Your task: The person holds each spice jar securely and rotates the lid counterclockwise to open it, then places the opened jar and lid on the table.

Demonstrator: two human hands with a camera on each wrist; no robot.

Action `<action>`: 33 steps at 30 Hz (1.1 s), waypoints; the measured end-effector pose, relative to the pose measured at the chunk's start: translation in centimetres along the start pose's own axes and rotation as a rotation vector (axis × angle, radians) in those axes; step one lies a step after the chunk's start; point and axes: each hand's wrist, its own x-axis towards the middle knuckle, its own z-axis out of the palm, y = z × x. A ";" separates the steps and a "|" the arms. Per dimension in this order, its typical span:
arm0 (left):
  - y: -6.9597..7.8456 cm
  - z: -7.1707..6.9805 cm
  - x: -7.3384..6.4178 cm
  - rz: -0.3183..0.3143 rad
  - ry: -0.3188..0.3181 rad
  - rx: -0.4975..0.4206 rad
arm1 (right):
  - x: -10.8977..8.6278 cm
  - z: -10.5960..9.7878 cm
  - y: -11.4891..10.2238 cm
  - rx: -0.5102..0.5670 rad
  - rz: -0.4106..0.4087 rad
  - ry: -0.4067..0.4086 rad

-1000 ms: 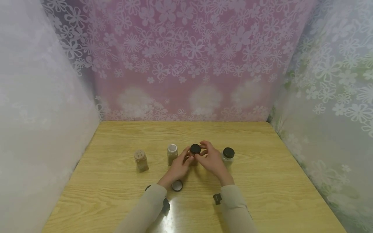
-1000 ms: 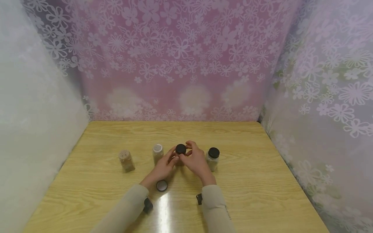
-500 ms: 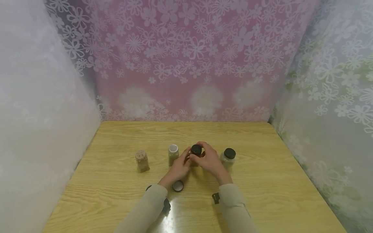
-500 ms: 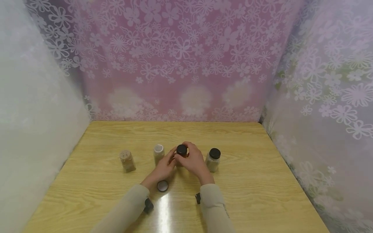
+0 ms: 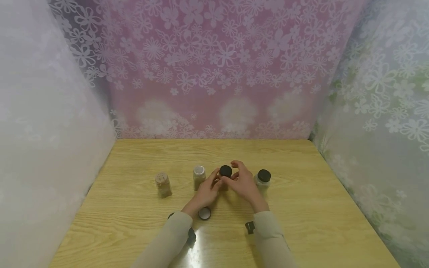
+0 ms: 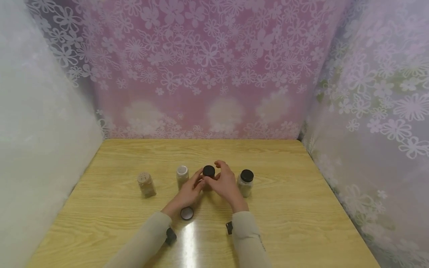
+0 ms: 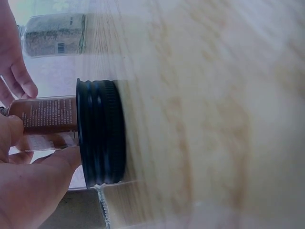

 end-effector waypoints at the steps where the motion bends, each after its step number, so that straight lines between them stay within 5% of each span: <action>1: 0.0 0.0 0.0 0.000 0.002 -0.003 | -0.1 -0.1 0.0 0.005 0.009 0.000; 15: 0.1 0.0 -0.1 0.002 -0.007 -0.010 | -0.1 -0.1 -0.1 0.001 -0.005 -0.033; 24: -0.1 0.0 0.1 0.023 -0.009 -0.002 | 0.3 0.8 -0.8 -0.101 -0.097 0.025; 33: 0.0 0.0 0.0 0.016 -0.011 0.001 | 0.1 0.8 -0.4 0.007 -0.015 0.032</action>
